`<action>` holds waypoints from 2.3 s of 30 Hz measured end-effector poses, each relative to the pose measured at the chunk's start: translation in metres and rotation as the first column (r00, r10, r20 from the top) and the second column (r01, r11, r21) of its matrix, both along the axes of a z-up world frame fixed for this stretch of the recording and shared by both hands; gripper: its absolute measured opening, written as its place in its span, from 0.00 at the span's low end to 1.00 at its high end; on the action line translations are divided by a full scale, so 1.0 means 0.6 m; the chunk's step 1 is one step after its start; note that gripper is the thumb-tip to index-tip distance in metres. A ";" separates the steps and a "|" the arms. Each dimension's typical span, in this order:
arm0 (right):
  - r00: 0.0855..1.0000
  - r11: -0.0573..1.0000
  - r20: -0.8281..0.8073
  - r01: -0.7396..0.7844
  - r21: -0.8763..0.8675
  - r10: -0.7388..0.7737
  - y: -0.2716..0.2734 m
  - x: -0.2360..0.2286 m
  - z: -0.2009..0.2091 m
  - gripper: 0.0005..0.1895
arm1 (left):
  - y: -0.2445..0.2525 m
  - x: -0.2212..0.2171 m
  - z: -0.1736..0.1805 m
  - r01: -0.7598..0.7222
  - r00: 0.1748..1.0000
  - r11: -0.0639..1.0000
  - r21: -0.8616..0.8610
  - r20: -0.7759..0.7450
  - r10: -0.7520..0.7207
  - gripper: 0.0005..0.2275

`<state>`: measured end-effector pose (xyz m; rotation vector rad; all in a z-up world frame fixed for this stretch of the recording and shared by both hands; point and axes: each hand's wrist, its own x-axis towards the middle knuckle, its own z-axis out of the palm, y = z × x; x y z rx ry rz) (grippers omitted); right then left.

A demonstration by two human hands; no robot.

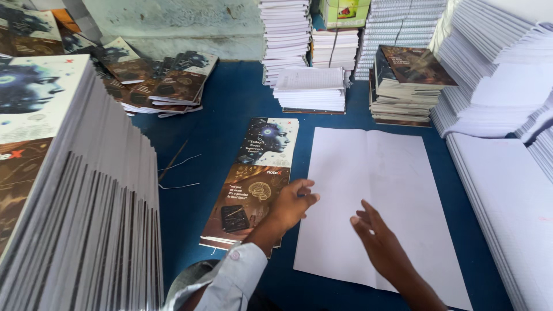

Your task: The person inserts a printed index sheet into a blank folded paper cover, then places a printed front cover over it to form a notebook. They repeat this process for several units, stacking the completed notebooks on the left.

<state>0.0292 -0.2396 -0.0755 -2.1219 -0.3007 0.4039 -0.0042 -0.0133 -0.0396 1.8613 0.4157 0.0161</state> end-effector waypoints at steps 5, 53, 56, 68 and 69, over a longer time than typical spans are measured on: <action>0.998 0.998 -0.055 -0.025 -0.051 0.022 0.001 -0.001 -0.059 0.40 | -0.015 -0.005 -0.069 -0.122 0.985 0.967 -0.222 -0.146 0.091 0.28; 0.960 0.816 -0.042 -0.260 -0.516 0.278 0.003 -0.060 -0.071 0.42 | -0.016 0.018 -0.242 -0.271 0.940 0.898 -0.345 -0.296 0.170 0.19; 0.964 0.810 -0.034 -0.239 -0.536 0.262 0.011 -0.060 -0.064 0.38 | -0.033 0.007 -0.209 -0.235 0.937 0.871 -0.432 -0.339 0.085 0.18; 0.985 0.986 -0.059 -0.165 0.006 0.165 0.003 -0.049 -0.067 0.21 | -0.058 -0.003 -0.160 -0.103 0.962 0.864 -0.493 -0.270 -0.039 0.24; 0.985 0.989 -0.093 -0.145 0.005 0.145 0.002 -0.047 -0.071 0.22 | -0.058 -0.003 -0.160 -0.095 0.964 0.864 -0.495 -0.261 -0.043 0.24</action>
